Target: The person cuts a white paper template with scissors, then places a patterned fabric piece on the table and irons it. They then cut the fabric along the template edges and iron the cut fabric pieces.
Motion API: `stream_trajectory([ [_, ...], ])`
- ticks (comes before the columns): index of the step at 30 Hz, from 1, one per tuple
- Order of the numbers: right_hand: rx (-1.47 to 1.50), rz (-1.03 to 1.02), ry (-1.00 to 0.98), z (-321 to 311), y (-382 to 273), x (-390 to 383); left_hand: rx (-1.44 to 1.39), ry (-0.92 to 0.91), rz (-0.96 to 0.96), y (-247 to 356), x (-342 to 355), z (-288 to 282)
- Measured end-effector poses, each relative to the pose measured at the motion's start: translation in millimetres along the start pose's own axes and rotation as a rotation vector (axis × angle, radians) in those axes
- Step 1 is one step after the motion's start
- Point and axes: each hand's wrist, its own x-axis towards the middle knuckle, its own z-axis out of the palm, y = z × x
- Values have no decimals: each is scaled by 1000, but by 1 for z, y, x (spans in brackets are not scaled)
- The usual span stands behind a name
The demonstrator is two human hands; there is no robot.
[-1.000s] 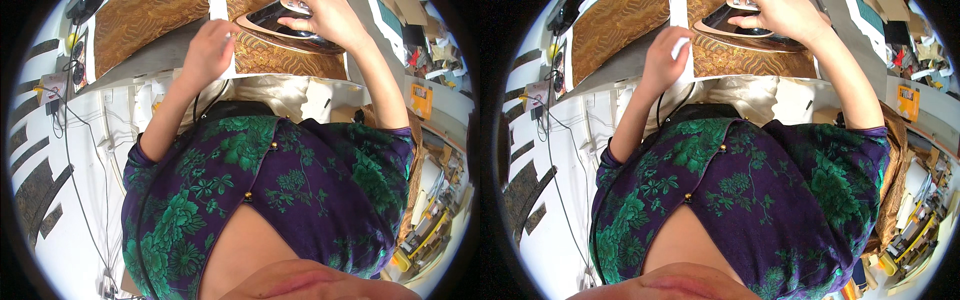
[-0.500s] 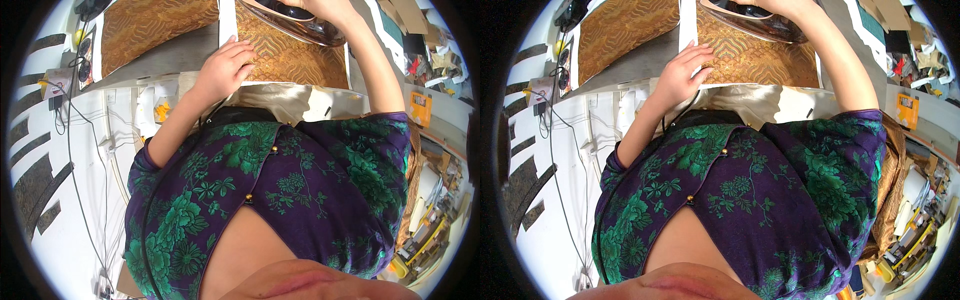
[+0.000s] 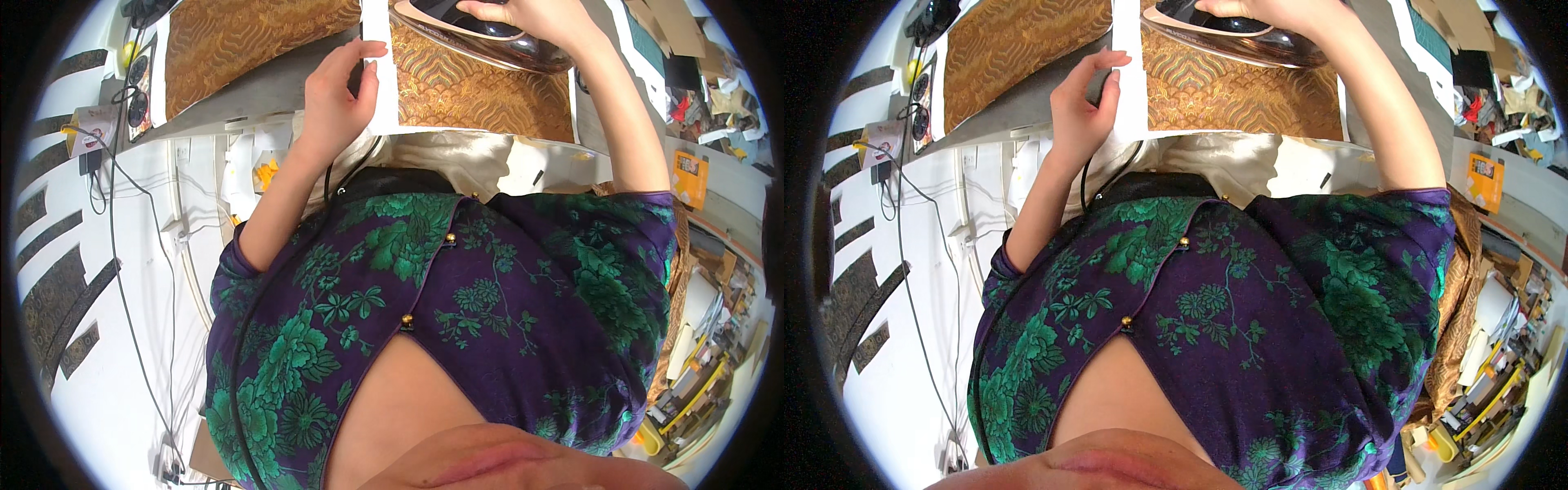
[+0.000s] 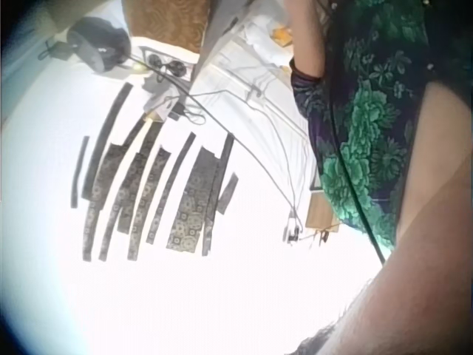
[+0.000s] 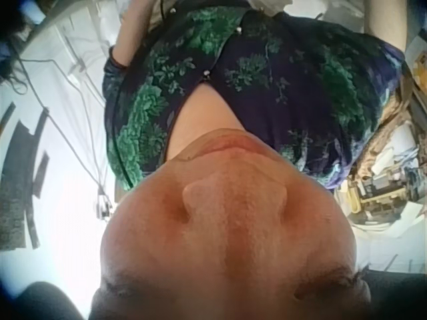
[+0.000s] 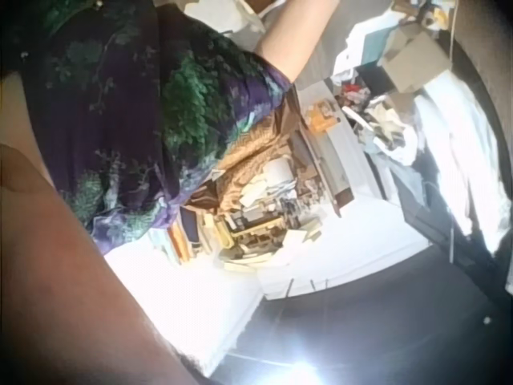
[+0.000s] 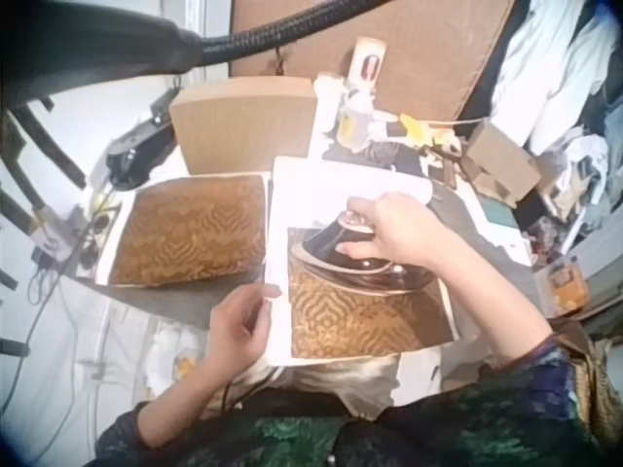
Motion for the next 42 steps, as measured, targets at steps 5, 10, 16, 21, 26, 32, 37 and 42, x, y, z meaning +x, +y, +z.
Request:
stream_trajectory([
  [5,10,-63,-31,1,-8,-14,-18,12,-65,-1,0,-4],
  [10,88,-90,-111,-5,-19,-30,-54,-8,-120,-4,3,-4],
  [16,116,-188,-111,-6,-27,-41,-30,-83,-78,-11,9,1],
  [21,78,-257,-144,-8,-37,-52,20,-194,-32,-14,14,2],
  [26,119,-367,-170,-9,-40,-56,-7,-189,19,-22,14,8],
  [32,109,-350,-173,-9,-37,-57,42,-221,-50,-16,17,5],
  [37,41,-8,-177,-5,-23,-36,-69,48,-15,-19,18,17],
  [42,21,59,-2,-2,15,-23,72,-136,158,7,36,35],
])
